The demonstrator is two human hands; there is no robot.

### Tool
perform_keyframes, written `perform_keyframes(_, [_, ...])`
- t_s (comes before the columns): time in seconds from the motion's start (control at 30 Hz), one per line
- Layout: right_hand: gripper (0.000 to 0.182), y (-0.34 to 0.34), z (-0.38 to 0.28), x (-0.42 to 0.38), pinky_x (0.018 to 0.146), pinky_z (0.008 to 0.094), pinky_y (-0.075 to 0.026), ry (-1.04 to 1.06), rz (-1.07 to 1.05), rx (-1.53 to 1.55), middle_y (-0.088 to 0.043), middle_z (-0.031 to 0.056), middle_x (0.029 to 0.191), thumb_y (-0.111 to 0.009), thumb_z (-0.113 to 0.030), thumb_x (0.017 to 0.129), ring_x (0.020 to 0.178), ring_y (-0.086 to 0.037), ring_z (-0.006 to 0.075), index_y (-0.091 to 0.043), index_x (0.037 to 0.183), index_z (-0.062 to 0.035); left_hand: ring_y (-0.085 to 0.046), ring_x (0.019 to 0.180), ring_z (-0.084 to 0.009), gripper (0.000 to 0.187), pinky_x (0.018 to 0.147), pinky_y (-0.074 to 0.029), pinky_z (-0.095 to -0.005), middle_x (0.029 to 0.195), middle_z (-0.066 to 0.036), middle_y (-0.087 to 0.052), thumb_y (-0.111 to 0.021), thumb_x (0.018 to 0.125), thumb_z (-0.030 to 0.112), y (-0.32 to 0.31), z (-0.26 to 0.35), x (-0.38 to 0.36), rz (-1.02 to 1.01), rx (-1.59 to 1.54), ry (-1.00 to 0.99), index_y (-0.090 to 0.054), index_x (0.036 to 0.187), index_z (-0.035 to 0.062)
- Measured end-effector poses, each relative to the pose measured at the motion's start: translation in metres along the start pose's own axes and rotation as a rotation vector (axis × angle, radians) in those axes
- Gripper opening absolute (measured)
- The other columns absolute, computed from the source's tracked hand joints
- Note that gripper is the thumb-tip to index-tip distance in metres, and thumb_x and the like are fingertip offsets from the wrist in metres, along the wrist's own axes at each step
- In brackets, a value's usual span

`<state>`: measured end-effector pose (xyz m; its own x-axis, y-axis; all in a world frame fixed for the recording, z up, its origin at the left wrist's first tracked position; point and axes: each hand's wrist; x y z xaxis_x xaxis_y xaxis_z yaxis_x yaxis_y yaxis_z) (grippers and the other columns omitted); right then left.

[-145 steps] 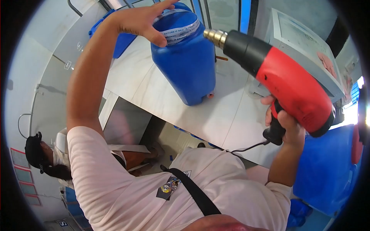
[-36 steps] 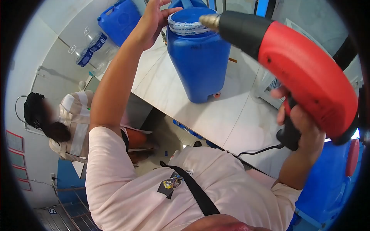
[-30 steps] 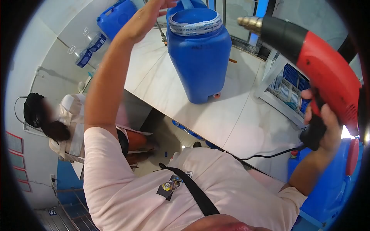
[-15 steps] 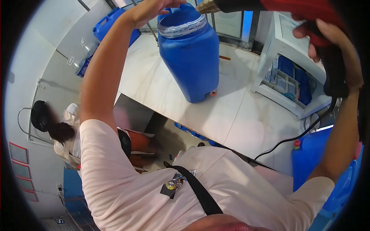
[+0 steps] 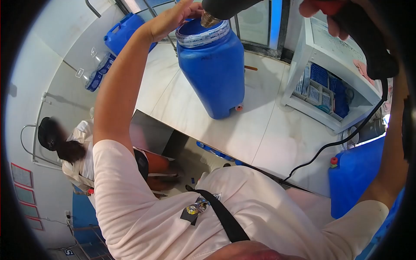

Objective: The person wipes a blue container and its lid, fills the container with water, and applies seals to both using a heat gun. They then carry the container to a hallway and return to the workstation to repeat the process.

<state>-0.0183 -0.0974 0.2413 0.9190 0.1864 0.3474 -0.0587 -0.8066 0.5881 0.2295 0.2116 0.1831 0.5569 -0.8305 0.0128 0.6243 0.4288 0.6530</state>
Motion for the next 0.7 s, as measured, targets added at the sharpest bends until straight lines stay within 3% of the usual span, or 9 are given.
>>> perform_keyframes(0.1, [0.058, 0.012, 0.009, 0.0, 0.061, 0.0288, -0.051, -0.02, -0.023, -0.018, -0.068, 0.0174, 0.102, -0.065, -0.039, 0.083, 0.07, -0.062, 0.0153, -0.06, 0.124, 0.0032, -0.046, 0.129, -0.0192, 0.086, 0.113, -0.029, -0.0366, 0.136, -0.008, -0.054, -0.007, 0.101, 0.068, -0.013, 0.008, -0.003, 0.003, 0.013, -0.052, -0.051, 0.14, 0.004])
perform_keyframes(0.17, [0.059, 0.021, 0.021, -0.002, 0.06, 0.0277, -0.049, -0.042, -0.045, -0.032, -0.068, 0.0171, 0.102, -0.065, -0.041, 0.085, 0.068, -0.06, 0.0137, -0.06, 0.124, 0.0028, -0.044, 0.133, -0.0198, 0.082, 0.116, -0.027, -0.0362, 0.14, -0.009, -0.052, -0.009, 0.104, 0.063, -0.026, 0.02, -0.007, 0.16, 0.175, 0.032, -0.048, 0.143, 0.0023])
perform_keyframes(0.33, [0.062, 0.036, 0.037, -0.013, 0.059, 0.0266, -0.048, -0.07, -0.092, -0.086, -0.069, 0.0172, 0.104, -0.064, -0.045, 0.086, 0.065, -0.059, 0.0118, -0.061, 0.125, 0.0019, -0.038, 0.141, -0.0282, 0.071, 0.119, -0.025, -0.0466, 0.147, -0.014, -0.046, -0.019, 0.105, 0.058, -0.018, 0.005, 0.004, 0.125, 0.183, 0.027, -0.042, 0.15, 0.0083])
perform_keyframes(0.4, [0.061, 0.041, 0.055, -0.031, 0.06, 0.0269, -0.049, -0.088, -0.024, -0.039, -0.069, 0.0187, 0.105, -0.066, -0.041, 0.084, 0.065, -0.059, 0.0125, -0.06, 0.125, 0.0039, -0.046, 0.136, -0.0375, 0.087, 0.116, -0.033, -0.0467, 0.148, -0.014, -0.049, -0.028, 0.091, 0.08, -0.032, 0.014, 0.003, 0.238, 0.435, 0.107, -0.035, 0.155, 0.0212])
perform_keyframes(0.43, [0.061, 0.045, 0.067, -0.04, 0.06, 0.027, -0.049, -0.097, 0.001, 0.003, -0.068, 0.0194, 0.105, -0.068, -0.038, 0.083, 0.066, -0.06, 0.013, -0.059, 0.126, 0.005, -0.046, 0.136, -0.0375, 0.087, 0.116, -0.033, -0.0467, 0.148, -0.014, -0.049, -0.028, 0.091, 0.08, -0.035, 0.012, 0.005, 0.239, 0.43, 0.109, -0.035, 0.155, 0.0212])
perform_keyframes(0.5, [0.062, 0.048, 0.088, -0.058, 0.061, 0.0272, -0.049, -0.117, 0.032, 0.056, -0.068, 0.0207, 0.106, -0.069, -0.035, 0.082, 0.067, -0.06, 0.014, -0.058, 0.127, 0.0065, -0.046, 0.137, -0.0376, 0.082, 0.114, -0.038, -0.0508, 0.151, -0.012, -0.046, -0.033, 0.087, 0.084, -0.043, 0.01, 0.01, 0.234, 0.548, 0.112, -0.043, 0.15, 0.0326])
perform_keyframes(0.57, [0.062, 0.049, 0.111, -0.08, 0.062, 0.0274, -0.049, -0.108, 0.106, 0.136, -0.068, 0.0219, 0.106, -0.07, -0.034, 0.082, 0.068, -0.061, 0.0156, -0.057, 0.128, 0.0074, -0.043, 0.139, -0.0385, 0.086, 0.114, -0.037, -0.0551, 0.154, -0.013, -0.041, -0.038, 0.084, 0.082, -0.047, 0.021, 0.01, 0.209, 0.625, 0.156, -0.04, 0.152, 0.0302])
perform_keyframes(0.63, [0.063, 0.044, 0.13, -0.101, 0.063, 0.0277, -0.049, -0.096, 0.166, 0.208, -0.068, 0.0227, 0.106, -0.07, -0.033, 0.083, 0.069, -0.061, 0.0166, -0.056, 0.128, 0.0078, -0.034, 0.143, -0.0381, 0.071, 0.118, -0.026, -0.0514, 0.153, -0.021, -0.038, -0.032, 0.099, 0.059, -0.05, 0.048, 0.005, -0.008, 0.864, 0.18, -0.037, 0.153, 0.0127])
perform_keyframes(0.7, [0.059, 0.036, 0.14, -0.114, 0.064, 0.0286, -0.05, -0.067, 0.186, 0.319, -0.068, 0.0226, 0.108, -0.071, -0.029, 0.084, 0.072, -0.063, 0.0177, -0.057, 0.128, 0.0069, -0.033, 0.143, -0.0413, 0.074, 0.118, -0.026, -0.0521, 0.153, -0.022, -0.036, -0.036, 0.095, 0.059, -0.055, 0.064, 0.004, -0.022, 0.822, 0.206, -0.036, 0.154, 0.0138])
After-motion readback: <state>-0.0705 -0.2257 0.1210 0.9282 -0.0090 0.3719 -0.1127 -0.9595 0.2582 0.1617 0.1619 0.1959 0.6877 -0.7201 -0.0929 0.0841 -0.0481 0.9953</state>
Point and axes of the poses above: each hand's wrist, its own x-axis towards the middle knuckle, its own y-axis out of the back of the hand, z = x × y
